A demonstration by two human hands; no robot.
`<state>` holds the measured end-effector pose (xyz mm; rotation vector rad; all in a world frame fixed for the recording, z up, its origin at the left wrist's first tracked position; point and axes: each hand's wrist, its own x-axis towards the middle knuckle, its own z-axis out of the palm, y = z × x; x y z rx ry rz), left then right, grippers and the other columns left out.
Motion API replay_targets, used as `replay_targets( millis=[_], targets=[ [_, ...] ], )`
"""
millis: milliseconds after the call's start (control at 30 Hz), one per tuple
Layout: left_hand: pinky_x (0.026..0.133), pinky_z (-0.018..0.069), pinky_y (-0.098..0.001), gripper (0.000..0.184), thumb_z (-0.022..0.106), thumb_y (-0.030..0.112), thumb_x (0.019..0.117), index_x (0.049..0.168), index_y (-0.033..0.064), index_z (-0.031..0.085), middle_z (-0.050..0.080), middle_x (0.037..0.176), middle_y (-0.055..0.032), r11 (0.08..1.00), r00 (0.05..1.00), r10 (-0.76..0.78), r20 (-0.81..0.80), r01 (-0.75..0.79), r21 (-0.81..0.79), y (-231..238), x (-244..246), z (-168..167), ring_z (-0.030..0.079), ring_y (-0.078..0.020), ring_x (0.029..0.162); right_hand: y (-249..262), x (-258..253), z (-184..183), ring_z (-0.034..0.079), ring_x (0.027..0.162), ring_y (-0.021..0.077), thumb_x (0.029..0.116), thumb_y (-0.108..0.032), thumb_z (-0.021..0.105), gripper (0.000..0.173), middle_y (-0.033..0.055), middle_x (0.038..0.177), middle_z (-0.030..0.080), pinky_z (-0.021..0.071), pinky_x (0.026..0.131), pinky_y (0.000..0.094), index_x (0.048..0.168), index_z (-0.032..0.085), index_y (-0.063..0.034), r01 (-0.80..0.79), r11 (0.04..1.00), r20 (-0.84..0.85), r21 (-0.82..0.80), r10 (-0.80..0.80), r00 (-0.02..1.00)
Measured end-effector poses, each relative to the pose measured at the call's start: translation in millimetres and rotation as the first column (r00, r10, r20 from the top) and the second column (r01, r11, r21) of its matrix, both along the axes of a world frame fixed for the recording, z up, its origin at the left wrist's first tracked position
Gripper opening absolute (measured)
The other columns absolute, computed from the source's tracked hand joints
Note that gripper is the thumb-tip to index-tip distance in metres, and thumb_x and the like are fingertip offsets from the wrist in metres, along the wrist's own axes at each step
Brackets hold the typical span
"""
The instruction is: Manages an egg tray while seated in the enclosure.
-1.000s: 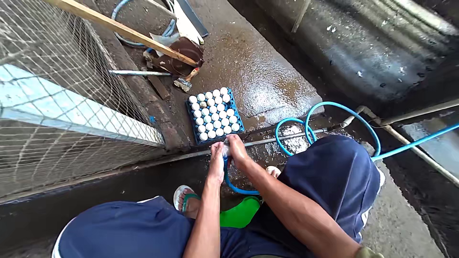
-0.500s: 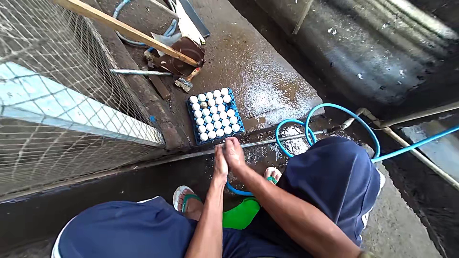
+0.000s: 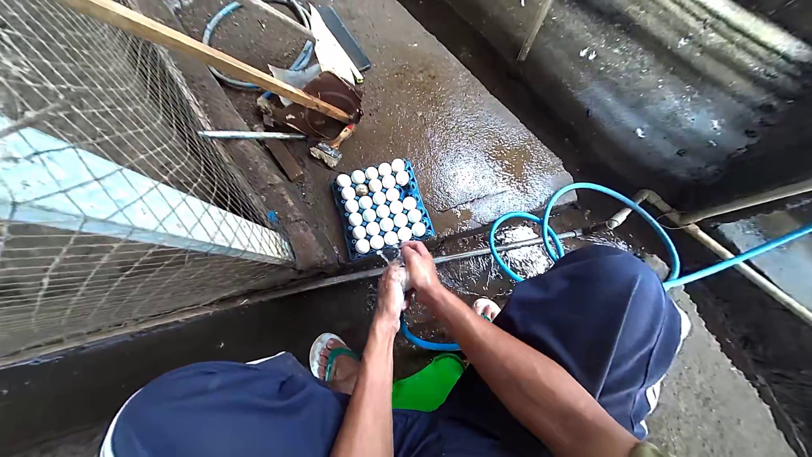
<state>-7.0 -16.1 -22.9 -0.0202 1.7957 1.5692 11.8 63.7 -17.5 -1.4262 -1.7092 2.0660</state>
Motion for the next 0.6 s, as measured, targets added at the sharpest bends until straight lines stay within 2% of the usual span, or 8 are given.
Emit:
replay_targets(
  millis=[33,100,133,233,267,333,467,600],
  targets=[
    [0.048,0.0418,-0.0214,0.041,0.026,0.029,0.112,0.106,0.007,0.061,0.057,0.075,-0.0009,1.0,0.999,0.007,-0.037,-0.008,-0.008,1,2,-3,0.049,-0.0047,0.056,1,0,-1,0.063,0.105,0.0297,0.1074,-0.026,0.045,0.036,0.0205,0.116,0.065,0.0521,0.09,0.0513,0.133,0.055,-0.0035,0.007,0.999,0.02,-0.053,-0.006,1.0],
    [0.09,0.051,-0.0321,0.044,0.026,0.021,0.1124,0.132,-0.0051,0.055,0.063,0.114,-0.015,0.998,0.998,0.037,-0.059,-0.034,0.053,-2,1,-3,0.06,-0.0141,0.099,-11,5,6,0.065,0.109,0.0287,0.1084,-0.027,0.041,0.038,0.0198,0.118,0.067,0.0523,0.095,0.0505,0.133,0.057,-0.0027,-0.042,0.999,-0.005,0.024,0.042,0.999],
    [0.096,0.0494,-0.0328,0.045,0.024,0.021,0.1127,0.135,-0.0067,0.052,0.062,0.121,-0.0171,0.997,0.998,0.05,-0.045,-0.047,0.066,-2,0,-2,0.059,-0.0155,0.106,-16,7,8,0.066,0.11,0.0277,0.1072,-0.026,0.042,0.038,0.0186,0.118,0.068,0.0519,0.096,0.05,0.132,0.06,-0.003,-0.054,0.996,-0.029,0.072,0.056,0.998],
    [0.048,0.0422,-0.0224,0.046,0.022,0.032,0.1129,0.106,0.0074,0.061,0.059,0.076,-0.0011,0.997,1.0,0.029,0.01,-0.028,-0.069,2,2,3,0.05,-0.0052,0.057,0,-1,3,0.064,0.106,0.029,0.107,-0.023,0.046,0.035,0.02,0.117,0.066,0.0514,0.092,0.0504,0.134,0.057,-0.0031,0.012,1.0,0.011,-0.016,-0.011,1.0],
    [0.046,0.0398,-0.0224,0.044,0.022,0.031,0.1126,0.105,0.0079,0.059,0.056,0.073,0.0,0.998,1.0,0.012,0.011,-0.011,-0.06,2,2,1,0.047,-0.0054,0.053,2,-2,3,0.063,0.107,0.0297,0.1082,-0.024,0.045,0.035,0.0208,0.119,0.064,0.0508,0.093,0.0508,0.135,0.054,-0.0034,0.022,0.998,0.042,-0.063,-0.019,0.999],
    [0.073,0.0516,-0.0335,0.048,0.02,0.029,0.1135,0.128,0.0005,0.055,0.061,0.1,-0.0106,0.999,0.999,-0.039,0.035,0.041,-0.033,-5,-4,5,0.058,-0.0146,0.081,-6,0,8,0.064,0.106,0.0291,0.1085,-0.026,0.042,0.036,0.0198,0.115,0.067,0.0508,0.093,0.0512,0.13,0.06,-0.0039,-0.004,1.0,0.044,-0.015,0.005,0.999],
    [0.037,0.0303,-0.0174,0.037,0.021,0.028,0.1116,0.099,0.0106,0.052,0.049,0.063,0.0034,0.989,0.982,-0.146,0.121,0.141,0.048,-9,-5,3,0.035,-0.0023,0.041,12,-5,-4,0.063,0.098,0.026,0.1083,-0.023,0.044,0.033,0.0175,0.112,0.064,0.0527,0.086,0.0469,0.131,0.056,-0.0029,-0.055,0.965,0.03,-0.255,0.065,0.997],
    [0.048,0.0451,-0.0222,0.032,0.039,0.029,0.1102,0.132,0.0061,0.046,0.058,0.09,-0.0049,0.998,0.995,-0.026,0.092,0.02,0.062,-10,-13,-3,0.051,-0.0072,0.057,9,-2,-4,0.063,0.086,0.0237,0.1117,-0.031,0.032,0.04,0.0146,0.105,0.063,0.0541,0.073,0.0428,0.129,0.057,-0.0045,-0.053,0.959,-0.062,-0.28,0.037,0.997]
  ],
)
